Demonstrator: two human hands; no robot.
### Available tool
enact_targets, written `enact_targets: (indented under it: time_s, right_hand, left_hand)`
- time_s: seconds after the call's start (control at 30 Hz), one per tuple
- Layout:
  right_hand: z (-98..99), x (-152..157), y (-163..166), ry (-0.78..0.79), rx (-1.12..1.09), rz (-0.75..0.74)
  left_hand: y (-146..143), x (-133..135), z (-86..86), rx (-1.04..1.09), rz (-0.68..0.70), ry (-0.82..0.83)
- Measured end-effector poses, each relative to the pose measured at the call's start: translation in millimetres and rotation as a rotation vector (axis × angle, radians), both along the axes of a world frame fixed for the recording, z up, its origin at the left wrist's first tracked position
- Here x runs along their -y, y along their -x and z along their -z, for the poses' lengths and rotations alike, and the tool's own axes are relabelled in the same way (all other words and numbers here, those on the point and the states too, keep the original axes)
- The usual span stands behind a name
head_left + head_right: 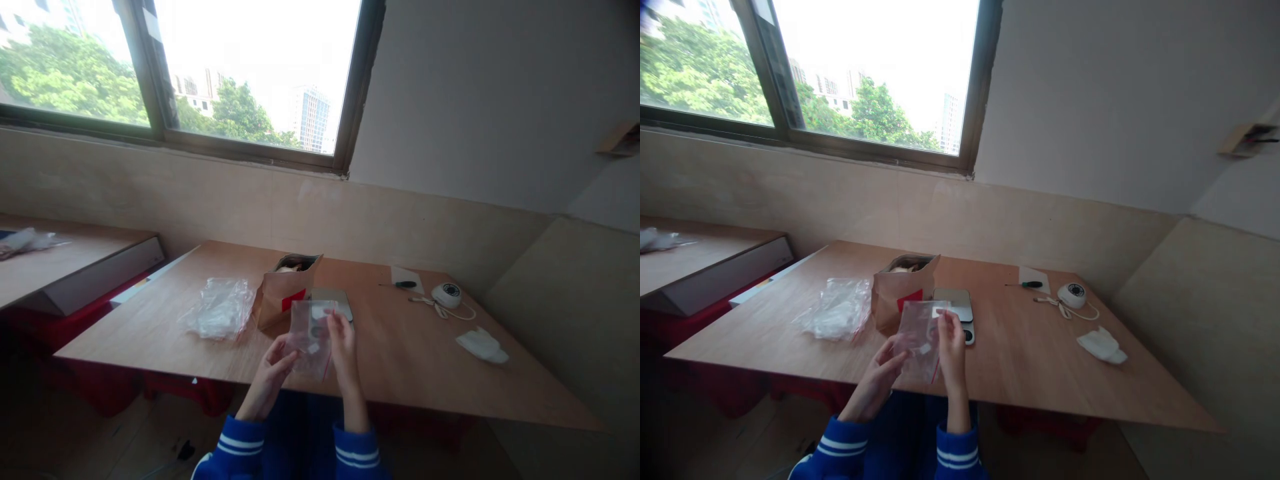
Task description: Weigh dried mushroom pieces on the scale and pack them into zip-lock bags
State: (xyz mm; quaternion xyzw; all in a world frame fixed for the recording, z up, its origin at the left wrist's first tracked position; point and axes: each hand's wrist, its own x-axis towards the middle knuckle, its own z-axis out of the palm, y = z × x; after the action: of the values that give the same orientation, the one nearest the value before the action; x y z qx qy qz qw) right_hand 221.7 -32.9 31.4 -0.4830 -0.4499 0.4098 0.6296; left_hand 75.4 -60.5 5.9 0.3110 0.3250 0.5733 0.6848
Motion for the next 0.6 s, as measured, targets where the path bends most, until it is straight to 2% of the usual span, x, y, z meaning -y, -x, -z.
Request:
enact_targets:
  time_s: [0.13, 0.27, 0.33, 0.43, 0.6]
  right_hand:
    - [30.6, 0, -17, 0.079, -0.177, 0.229]
    - [37.3, 4, -40, 0.072, -0.185, 0.307]
    - [34.9, 7, -45, 0.067, -0.152, 0.281]
    - [31.0, 11, -42, 0.078, -0.105, 0.156]
    - [24.4, 18, -24, 0.097, -0.012, -0.071]
  left_hand:
    - [0, 4, -2.2, -0.143, 0.093, -0.009]
    - [4, 3, -2.1, -0.227, 0.18, -0.011]
    - [3, 0, -0.5, -0.227, 0.179, 0.004]
    - [-5, -5, 3.3, -0.208, 0.112, 0.029]
    - [-16, -7, 5.1, -0.209, -0.131, 0.035]
